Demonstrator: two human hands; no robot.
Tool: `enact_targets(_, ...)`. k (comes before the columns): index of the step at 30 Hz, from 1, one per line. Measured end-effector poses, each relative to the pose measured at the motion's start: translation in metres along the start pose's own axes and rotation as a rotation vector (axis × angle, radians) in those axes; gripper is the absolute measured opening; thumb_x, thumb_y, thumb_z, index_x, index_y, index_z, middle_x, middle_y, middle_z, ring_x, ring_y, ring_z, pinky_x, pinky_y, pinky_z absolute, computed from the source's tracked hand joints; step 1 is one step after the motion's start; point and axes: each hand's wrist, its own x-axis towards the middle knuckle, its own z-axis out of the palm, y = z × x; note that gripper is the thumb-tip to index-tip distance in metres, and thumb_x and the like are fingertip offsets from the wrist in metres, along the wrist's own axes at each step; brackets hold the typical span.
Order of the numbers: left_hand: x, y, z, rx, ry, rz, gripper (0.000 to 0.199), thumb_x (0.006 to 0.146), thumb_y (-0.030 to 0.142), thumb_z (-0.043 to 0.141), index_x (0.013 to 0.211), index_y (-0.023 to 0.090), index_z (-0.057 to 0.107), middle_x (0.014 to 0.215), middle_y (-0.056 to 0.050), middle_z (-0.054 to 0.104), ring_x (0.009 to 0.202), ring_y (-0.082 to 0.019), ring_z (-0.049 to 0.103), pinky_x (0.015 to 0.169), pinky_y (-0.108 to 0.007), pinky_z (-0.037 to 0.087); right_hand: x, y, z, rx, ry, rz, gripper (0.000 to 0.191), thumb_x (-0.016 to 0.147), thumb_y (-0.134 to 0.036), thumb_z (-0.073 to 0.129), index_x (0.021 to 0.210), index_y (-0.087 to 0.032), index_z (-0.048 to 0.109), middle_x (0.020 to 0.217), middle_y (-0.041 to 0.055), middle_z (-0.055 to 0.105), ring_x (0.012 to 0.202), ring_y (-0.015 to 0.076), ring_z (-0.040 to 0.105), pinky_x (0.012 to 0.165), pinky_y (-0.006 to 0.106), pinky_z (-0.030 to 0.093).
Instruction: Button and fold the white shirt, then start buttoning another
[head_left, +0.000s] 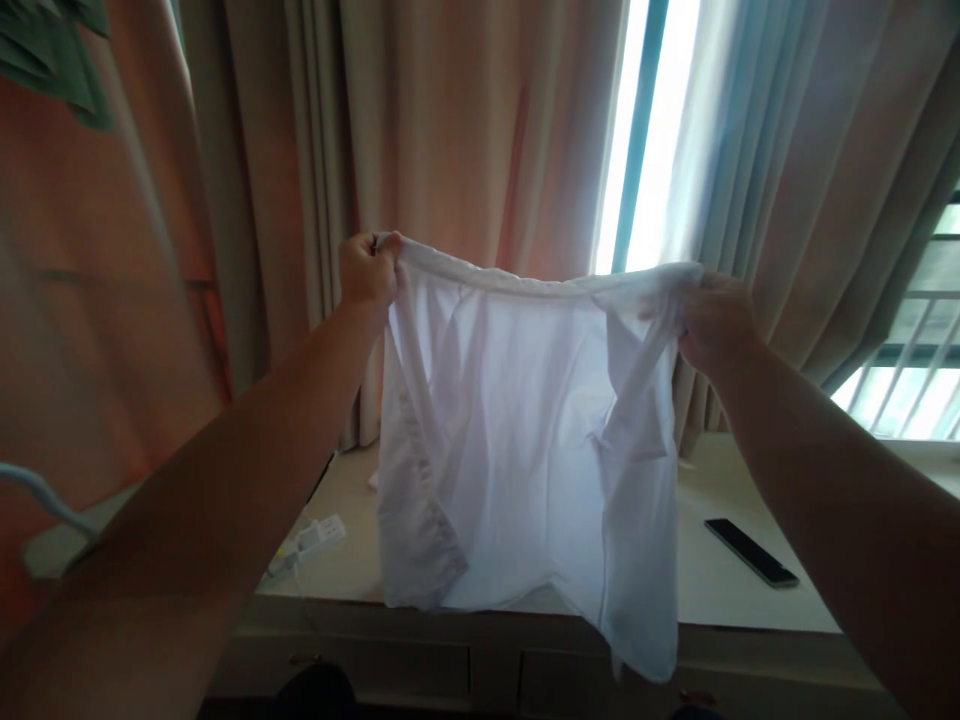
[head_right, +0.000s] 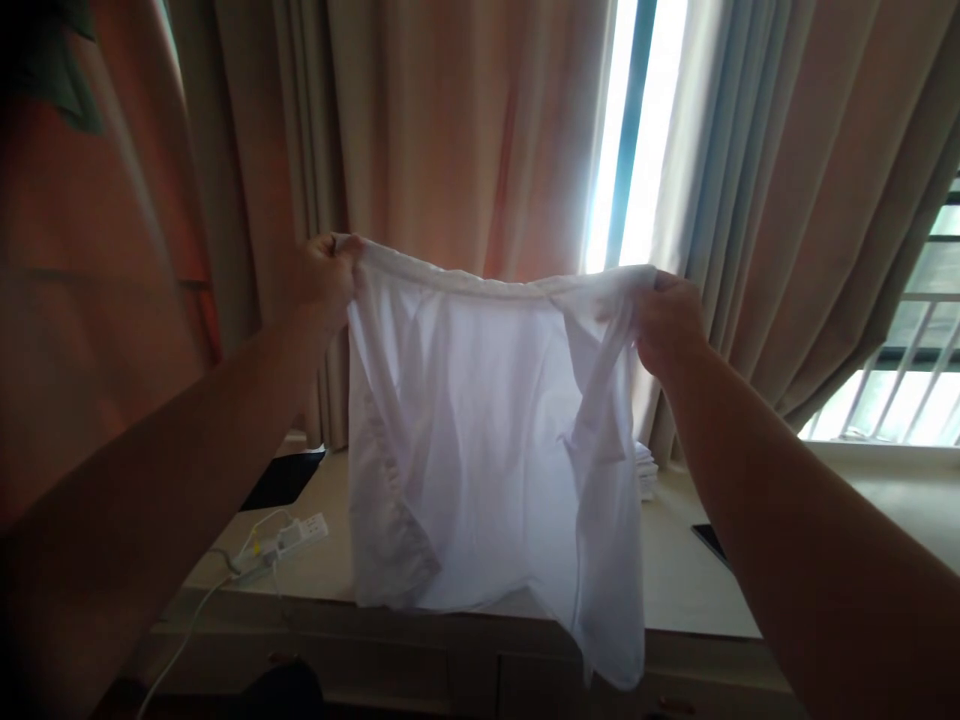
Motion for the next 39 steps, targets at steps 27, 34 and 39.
enact_targets(27,-0.251,-0.228,0.095,-0.656,0.100,-0.837,0.023,0.069,0.027,0.074,0.088,0.017,0.066,0.080,0.000,0.069,0.067,-0.012,0.065,0.063,-0.024,0.053,-0.188,0.253,0.005,0.270,0.347,0.549,0.023,0.077,-0.036,0.074,0.088,-0.016,0.070,0.076,0.0012,0.071,0.065,0.0143,0.068,0.066,0.029,0.059)
enact_targets(34,-0.343,-0.312,0.153,-0.395,0.075,-0.901,0.023,0.076,0.035,0.071,0.095,0.023,0.071,0.077,0.001,0.068,0.064,-0.011,0.061,0.057,-0.020,0.046,-0.264,0.345,0.011,0.273,0.388,0.745,0.024,0.082,-0.041,0.067,0.093,-0.020,0.070,0.084,0.0026,0.072,0.073,0.0163,0.068,0.070,0.030,0.057)
enact_targets(39,-0.380,-0.350,0.182,-0.303,-0.145,-0.940,0.019,0.079,0.032,0.069,0.094,0.023,0.075,0.088,-0.003,0.073,0.080,-0.019,0.066,0.072,-0.027,0.049,-0.308,0.401,0.008,0.090,0.291,0.854,0.026,0.082,-0.043,0.066,0.093,-0.020,0.073,0.086,0.0039,0.073,0.082,0.0204,0.068,0.069,0.030,0.055)
